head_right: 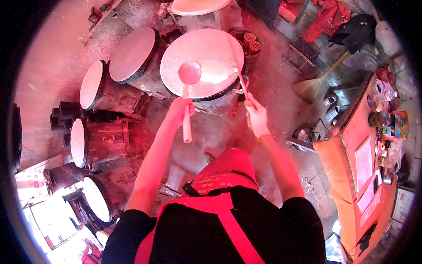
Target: The person pours batter onto several circular griddles using a ladle, spreads it into thin layers with a wooden spreader, and removes the cooked flatbreads using a spatula and their gloved hands.
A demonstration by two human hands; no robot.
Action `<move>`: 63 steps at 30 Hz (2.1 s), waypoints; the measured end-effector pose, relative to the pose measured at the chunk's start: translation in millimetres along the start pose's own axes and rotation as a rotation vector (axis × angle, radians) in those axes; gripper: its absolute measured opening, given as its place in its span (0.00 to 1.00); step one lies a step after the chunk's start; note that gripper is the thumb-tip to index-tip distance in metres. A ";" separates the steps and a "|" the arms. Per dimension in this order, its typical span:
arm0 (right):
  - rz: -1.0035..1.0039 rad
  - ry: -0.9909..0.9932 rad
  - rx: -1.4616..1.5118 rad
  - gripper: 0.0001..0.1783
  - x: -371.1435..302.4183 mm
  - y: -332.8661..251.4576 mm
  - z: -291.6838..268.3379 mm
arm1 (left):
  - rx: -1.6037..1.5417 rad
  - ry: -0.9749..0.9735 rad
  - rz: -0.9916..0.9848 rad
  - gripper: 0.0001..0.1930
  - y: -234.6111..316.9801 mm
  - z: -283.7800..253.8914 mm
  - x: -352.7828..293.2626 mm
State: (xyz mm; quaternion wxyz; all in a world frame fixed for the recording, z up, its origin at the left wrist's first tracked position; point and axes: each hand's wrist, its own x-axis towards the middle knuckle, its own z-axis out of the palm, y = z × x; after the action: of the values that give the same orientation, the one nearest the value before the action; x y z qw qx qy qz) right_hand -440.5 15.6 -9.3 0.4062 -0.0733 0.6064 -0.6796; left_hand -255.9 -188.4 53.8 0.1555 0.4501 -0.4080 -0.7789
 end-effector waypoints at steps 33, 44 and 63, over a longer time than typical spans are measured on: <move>-0.289 0.017 -1.048 0.24 -127.6 90.8 103.4 | -0.800 0.017 -0.378 0.08 50.7 -308.4 -181.5; 0.235 -0.389 0.172 0.23 58.8 27.8 290.4 | 0.054 0.034 0.118 0.06 299.2 -273.6 -4.2; -0.314 0.185 -0.468 0.28 202.1 67.1 539.1 | 1.012 0.613 1.003 0.10 341.3 -290.1 304.4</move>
State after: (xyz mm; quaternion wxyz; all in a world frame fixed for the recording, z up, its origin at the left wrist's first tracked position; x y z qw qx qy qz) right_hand -223.4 -521.9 -11.2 0.2112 -0.1957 0.7623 -0.5797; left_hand -224.7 -728.9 67.7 0.3711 0.4233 -0.8078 -0.1748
